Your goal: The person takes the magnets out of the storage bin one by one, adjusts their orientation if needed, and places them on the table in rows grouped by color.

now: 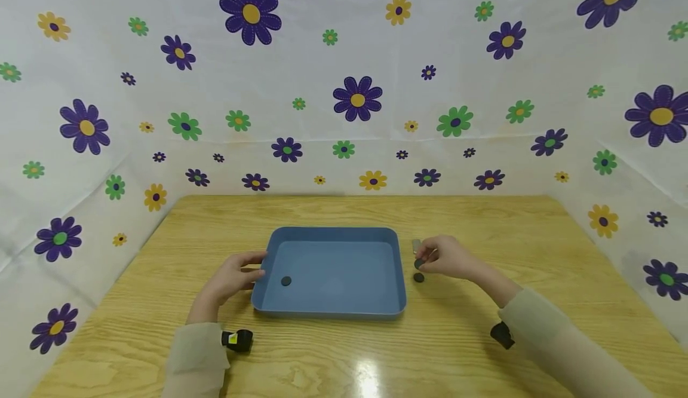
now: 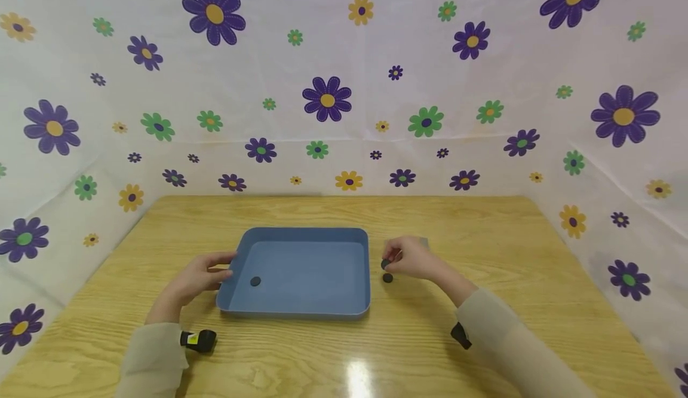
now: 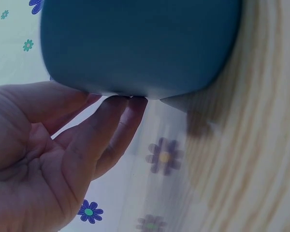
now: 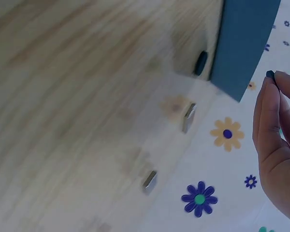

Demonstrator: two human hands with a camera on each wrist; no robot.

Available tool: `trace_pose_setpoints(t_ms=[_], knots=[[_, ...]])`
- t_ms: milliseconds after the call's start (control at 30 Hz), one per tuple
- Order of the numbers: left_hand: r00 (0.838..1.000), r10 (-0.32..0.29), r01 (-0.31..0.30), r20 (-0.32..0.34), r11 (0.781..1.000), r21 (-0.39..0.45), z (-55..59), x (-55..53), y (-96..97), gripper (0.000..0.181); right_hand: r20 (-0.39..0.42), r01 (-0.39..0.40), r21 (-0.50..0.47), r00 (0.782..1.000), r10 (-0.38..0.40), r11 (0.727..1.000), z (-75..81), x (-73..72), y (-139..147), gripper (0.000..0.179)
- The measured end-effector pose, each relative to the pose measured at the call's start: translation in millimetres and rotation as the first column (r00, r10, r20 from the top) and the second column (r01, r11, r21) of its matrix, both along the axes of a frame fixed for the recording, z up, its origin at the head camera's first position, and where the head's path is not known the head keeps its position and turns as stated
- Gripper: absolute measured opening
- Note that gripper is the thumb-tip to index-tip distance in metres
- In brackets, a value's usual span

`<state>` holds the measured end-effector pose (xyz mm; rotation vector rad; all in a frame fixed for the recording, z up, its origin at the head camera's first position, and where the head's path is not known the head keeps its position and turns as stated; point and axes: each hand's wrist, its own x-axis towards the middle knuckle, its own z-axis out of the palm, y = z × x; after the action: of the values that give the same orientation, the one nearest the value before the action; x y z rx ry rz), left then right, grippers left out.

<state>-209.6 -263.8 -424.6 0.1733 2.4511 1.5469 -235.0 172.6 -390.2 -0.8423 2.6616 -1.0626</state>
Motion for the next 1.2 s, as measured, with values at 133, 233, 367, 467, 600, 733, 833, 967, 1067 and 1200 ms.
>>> trace_pose_setpoints(t_ms=[133, 233, 367, 467, 600, 733, 833, 967, 1067, 1200], knots=[[1.0, 0.001, -0.001, 0.0, 1.0, -0.001, 1.5, 0.6, -0.9, 0.047, 0.011, 0.031, 0.017, 0.999, -0.032, 0.999, -3.5, 2.0, 12, 0.01], [1.0, 0.004, -0.004, 0.003, 1.0, -0.002, 2.5, 0.7, -1.1, 0.047, 0.009, 0.054, 0.036, 0.998, -0.055, 0.998, -4.0, 3.6, 20, 0.01], [1.0, 0.009, -0.009, 0.008, 1.0, -0.002, 3.7, 0.8, -1.5, 0.047, 0.002, 0.066, 0.054, 0.998, -0.066, 0.996, -4.8, 4.4, 27, 0.01], [1.0, 0.009, -0.009, 0.009, 1.0, -0.002, 4.3, 1.1, -1.8, 0.047, 0.004, 0.071, 0.07, 0.997, -0.072, 0.995, -7.1, 3.6, 29, 0.01], [1.0, 0.005, -0.005, 0.005, 1.0, -0.004, 4.3, 1.6, -2.1, 0.047, 0.001, 0.081, 0.104, 0.997, -0.082, 0.991, -10.5, 2.3, 31, 0.01], [1.0, 0.001, -0.001, 0.007, 1.0, 0.001, 3.9, 1.8, -2.2, 0.047, -0.001, 0.097, 0.137, 0.995, -0.098, 0.986, -13.2, 1.2, 31, 0.01], [1.0, -0.001, 0.001, 0.01, 1.0, 0.009, 3.5, 1.8, -2.3, 0.047, 0.01, 0.109, 0.163, 0.994, -0.112, 0.981, -15.2, 0.4, 31, 0.01], [1.0, -0.003, 0.003, 0.008, 1.0, 0.011, 3.2, 1.8, -1.9, 0.047, 0.009, 0.097, 0.191, 0.995, -0.101, 0.977, -17.1, 0.1, 32, 0.011], [1.0, -0.003, 0.003, 0.005, 1.0, 0.006, 3.2, 1.6, -1.2, 0.047, 0.0, 0.089, 0.197, 0.996, -0.091, 0.976, -18.1, 0.4, 33, 0.011], [1.0, 0.003, -0.003, 0.009, 1.0, 0.002, 2.5, 0.8, -0.2, 0.047, -0.001, 0.093, 0.21, 0.995, -0.095, 0.973, -19.3, 0.5, 34, 0.011]])
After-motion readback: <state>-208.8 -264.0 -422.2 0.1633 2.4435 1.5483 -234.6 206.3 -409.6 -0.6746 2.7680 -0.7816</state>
